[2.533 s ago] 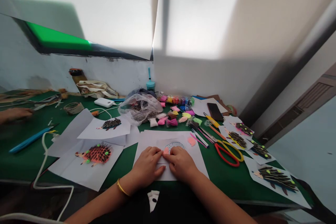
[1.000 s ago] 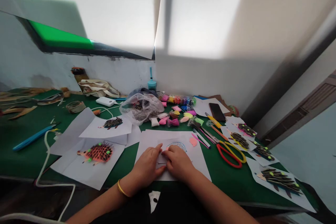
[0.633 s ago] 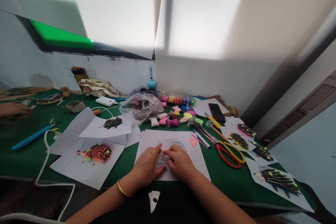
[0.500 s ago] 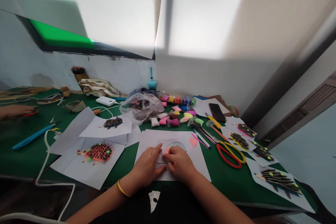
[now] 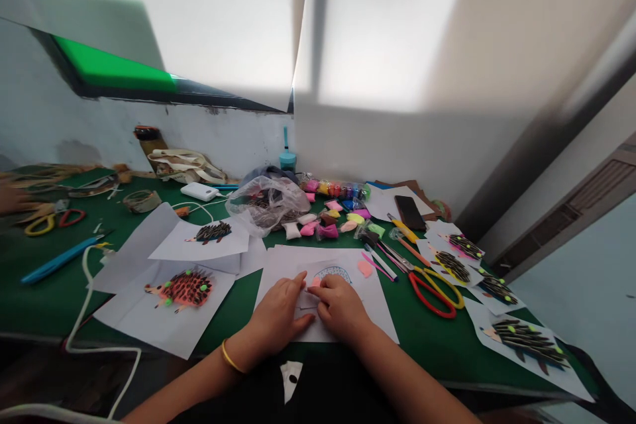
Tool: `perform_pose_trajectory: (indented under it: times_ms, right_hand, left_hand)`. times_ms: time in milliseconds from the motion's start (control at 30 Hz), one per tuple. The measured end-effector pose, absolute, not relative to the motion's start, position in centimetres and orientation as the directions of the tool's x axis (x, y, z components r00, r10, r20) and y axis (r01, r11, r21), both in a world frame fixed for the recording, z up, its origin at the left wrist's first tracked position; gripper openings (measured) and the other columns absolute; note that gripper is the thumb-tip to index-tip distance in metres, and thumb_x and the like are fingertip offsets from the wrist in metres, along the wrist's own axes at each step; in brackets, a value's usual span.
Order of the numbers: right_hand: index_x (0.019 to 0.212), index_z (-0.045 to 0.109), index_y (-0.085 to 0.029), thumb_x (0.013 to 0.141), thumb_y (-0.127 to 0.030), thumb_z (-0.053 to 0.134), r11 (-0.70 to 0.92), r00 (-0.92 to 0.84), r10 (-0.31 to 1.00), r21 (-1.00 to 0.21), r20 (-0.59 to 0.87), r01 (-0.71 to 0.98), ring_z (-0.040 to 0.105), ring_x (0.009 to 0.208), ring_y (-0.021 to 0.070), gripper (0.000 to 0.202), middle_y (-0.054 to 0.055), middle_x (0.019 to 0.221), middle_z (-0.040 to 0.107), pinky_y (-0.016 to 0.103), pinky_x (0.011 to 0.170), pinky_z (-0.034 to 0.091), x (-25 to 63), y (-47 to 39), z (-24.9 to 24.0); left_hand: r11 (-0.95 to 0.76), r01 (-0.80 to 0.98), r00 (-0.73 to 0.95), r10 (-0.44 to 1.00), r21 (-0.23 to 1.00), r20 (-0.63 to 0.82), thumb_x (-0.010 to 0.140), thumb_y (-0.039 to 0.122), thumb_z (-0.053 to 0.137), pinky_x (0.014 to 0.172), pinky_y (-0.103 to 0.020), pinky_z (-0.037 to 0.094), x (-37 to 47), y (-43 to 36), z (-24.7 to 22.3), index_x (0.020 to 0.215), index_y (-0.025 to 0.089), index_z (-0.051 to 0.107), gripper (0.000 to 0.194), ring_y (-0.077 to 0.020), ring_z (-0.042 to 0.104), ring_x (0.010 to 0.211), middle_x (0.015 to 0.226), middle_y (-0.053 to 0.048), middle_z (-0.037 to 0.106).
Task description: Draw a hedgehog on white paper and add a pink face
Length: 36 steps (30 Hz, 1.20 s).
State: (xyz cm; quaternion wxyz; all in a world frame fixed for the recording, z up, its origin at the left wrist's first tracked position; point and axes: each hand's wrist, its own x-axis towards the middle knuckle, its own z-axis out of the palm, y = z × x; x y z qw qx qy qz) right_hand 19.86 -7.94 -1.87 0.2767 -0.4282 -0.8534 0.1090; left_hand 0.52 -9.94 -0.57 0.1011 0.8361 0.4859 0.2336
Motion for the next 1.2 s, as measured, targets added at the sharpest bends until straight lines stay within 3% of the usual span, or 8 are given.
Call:
perform_pose_trajectory:
  times_ms: [267,467,733,933,1200]
  right_hand:
    - [0.102,0.073,-0.023,0.07,-0.005,0.056,0.637,-0.548,0.769,-0.332,0.329,0.695,0.051,0.082,0.019,0.041,0.004,0.085,0.058,0.032,0.075,0.04,19.3,-8.0,-1.4]
    - [0.111,0.072,-0.024,0.074,-0.004,0.054,0.624,-0.486,0.779,-0.406,0.398,0.668,0.053,0.088,0.0195,0.046,0.006,0.092,0.06,0.032,0.079,0.043,19.7,-7.7,-2.1]
    - [0.104,0.073,-0.025,0.072,-0.006,0.056,0.627,-0.542,0.778,-0.351,0.318,0.695,0.052,0.084,0.0193,0.042,0.004,0.088,0.057,0.032,0.077,0.041,19.3,-7.8,-1.5]
    - [0.113,0.07,-0.022,0.074,-0.003,0.05,0.559,-0.439,0.828,-0.469,0.347,0.683,0.052,0.09,0.0198,0.047,0.006,0.093,0.058,0.033,0.082,0.043,19.7,-7.6,-1.6]
    - [0.11,0.069,-0.024,0.072,-0.006,0.054,0.555,-0.483,0.832,-0.399,0.275,0.73,0.048,0.089,0.0198,0.045,0.005,0.092,0.055,0.033,0.081,0.038,19.1,-7.8,-1.1]
  left_hand:
    - [-0.535,0.752,0.434,0.841,0.384,0.322,0.08,0.031,0.068,0.094,-0.047,0.048,0.5,-9.8,-1.1,0.141,0.016,0.033,0.072,-0.0292,0.055,0.107,0.121,-0.014,0.058]
    - [-0.519,0.762,0.424,0.852,0.387,0.308,0.08,0.032,0.068,0.093,-0.048,0.048,0.5,-9.8,-1.0,0.142,0.016,0.031,0.074,-0.0295,0.056,0.106,0.118,-0.013,0.059]
    - [-0.524,0.758,0.433,0.849,0.389,0.302,0.08,0.031,0.067,0.095,-0.048,0.047,0.5,-9.9,-1.0,0.141,0.016,0.031,0.073,-0.0299,0.055,0.109,0.121,-0.014,0.058]
    - [-0.51,0.763,0.418,0.858,0.398,0.297,0.076,0.03,0.072,0.097,-0.047,0.046,0.5,-9.8,-0.9,0.141,0.015,0.032,0.077,-0.0295,0.055,0.11,0.121,-0.013,0.059]
    - [-0.504,0.769,0.413,0.861,0.392,0.296,0.077,0.029,0.07,0.098,-0.049,0.046,0.6,-9.8,-0.9,0.14,0.013,0.033,0.075,-0.031,0.055,0.112,0.124,-0.016,0.057]
